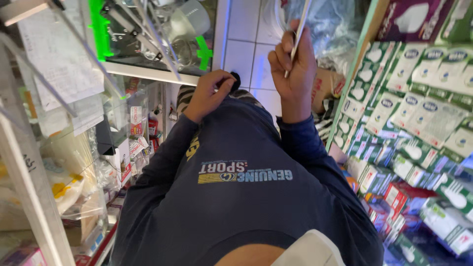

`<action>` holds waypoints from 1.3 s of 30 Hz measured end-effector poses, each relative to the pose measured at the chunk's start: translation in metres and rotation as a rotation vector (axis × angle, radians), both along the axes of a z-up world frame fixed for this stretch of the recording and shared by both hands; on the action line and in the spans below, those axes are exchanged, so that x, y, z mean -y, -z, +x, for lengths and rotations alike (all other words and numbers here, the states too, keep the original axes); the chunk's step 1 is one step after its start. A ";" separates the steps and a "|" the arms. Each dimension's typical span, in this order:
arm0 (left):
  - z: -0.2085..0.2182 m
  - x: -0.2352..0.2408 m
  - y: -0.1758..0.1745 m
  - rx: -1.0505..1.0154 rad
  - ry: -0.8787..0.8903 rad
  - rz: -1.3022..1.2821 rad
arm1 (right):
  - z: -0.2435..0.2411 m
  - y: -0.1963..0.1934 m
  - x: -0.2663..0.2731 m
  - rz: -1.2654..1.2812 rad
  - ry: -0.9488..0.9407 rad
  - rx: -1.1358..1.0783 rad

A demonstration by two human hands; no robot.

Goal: The person assembles a metal antenna by hand, sliding and fitting various aluminum elements onto a central boom and securing them.

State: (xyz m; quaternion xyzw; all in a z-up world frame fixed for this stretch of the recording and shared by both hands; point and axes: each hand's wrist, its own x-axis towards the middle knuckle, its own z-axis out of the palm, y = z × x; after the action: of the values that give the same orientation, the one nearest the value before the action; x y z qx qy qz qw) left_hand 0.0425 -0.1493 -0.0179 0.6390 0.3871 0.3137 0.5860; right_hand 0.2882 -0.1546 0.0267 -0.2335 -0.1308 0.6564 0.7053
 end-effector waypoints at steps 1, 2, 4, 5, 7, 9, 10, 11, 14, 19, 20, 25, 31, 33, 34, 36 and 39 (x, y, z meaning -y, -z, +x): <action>-0.001 -0.003 0.002 0.009 -0.017 0.035 | -0.001 0.003 -0.002 -0.016 0.005 0.050; -0.005 -0.005 0.004 0.018 -0.027 0.063 | -0.004 0.007 0.000 -0.037 0.017 0.100; -0.013 -0.013 0.007 0.037 -0.071 0.081 | -0.011 0.013 0.000 -0.083 0.028 0.161; -0.016 -0.019 0.008 0.048 -0.104 0.070 | -0.014 0.014 -0.001 -0.108 0.028 0.171; -0.023 -0.036 0.009 0.101 -0.153 0.056 | -0.026 0.015 -0.006 -0.137 0.043 0.259; -0.021 -0.061 0.007 0.195 -0.191 0.049 | -0.040 0.009 -0.016 -0.146 0.068 0.420; -0.017 -0.076 0.006 0.316 -0.192 0.057 | -0.047 0.002 -0.019 -0.113 0.065 0.549; -0.013 -0.092 0.006 0.437 -0.191 0.065 | -0.057 -0.005 -0.018 -0.081 0.063 0.679; 0.006 -0.134 0.007 0.648 -0.204 0.120 | -0.073 -0.030 -0.028 -0.063 0.061 1.070; 0.037 -0.170 0.007 0.829 -0.259 -0.018 | -0.099 -0.061 -0.043 -0.009 0.101 1.378; 0.038 -0.175 0.007 0.816 -0.245 -0.012 | -0.103 -0.064 -0.045 -0.012 0.115 1.450; 0.051 -0.188 0.014 0.872 -0.149 -0.063 | -0.109 -0.075 -0.056 0.041 0.217 1.648; 0.060 -0.199 0.008 0.995 -0.122 -0.175 | -0.109 -0.076 -0.069 0.063 0.211 1.708; 0.058 -0.194 0.004 1.006 -0.104 -0.302 | -0.108 -0.075 -0.070 0.046 0.207 1.738; 0.058 -0.195 0.002 1.032 -0.104 -0.258 | -0.107 -0.073 -0.070 0.055 0.209 1.726; 0.061 -0.199 0.001 1.083 -0.104 -0.170 | -0.107 -0.071 -0.070 0.073 0.213 1.700; 0.061 -0.196 0.000 1.112 -0.149 -0.208 | -0.104 -0.071 -0.070 0.060 0.211 1.703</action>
State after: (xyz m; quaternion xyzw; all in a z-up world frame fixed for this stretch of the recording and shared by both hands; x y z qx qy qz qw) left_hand 0.1034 0.0468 -0.0175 0.2877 0.0933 0.6036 0.7377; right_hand 0.1840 -0.0848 0.0980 -0.6387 -0.6106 0.1847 0.4303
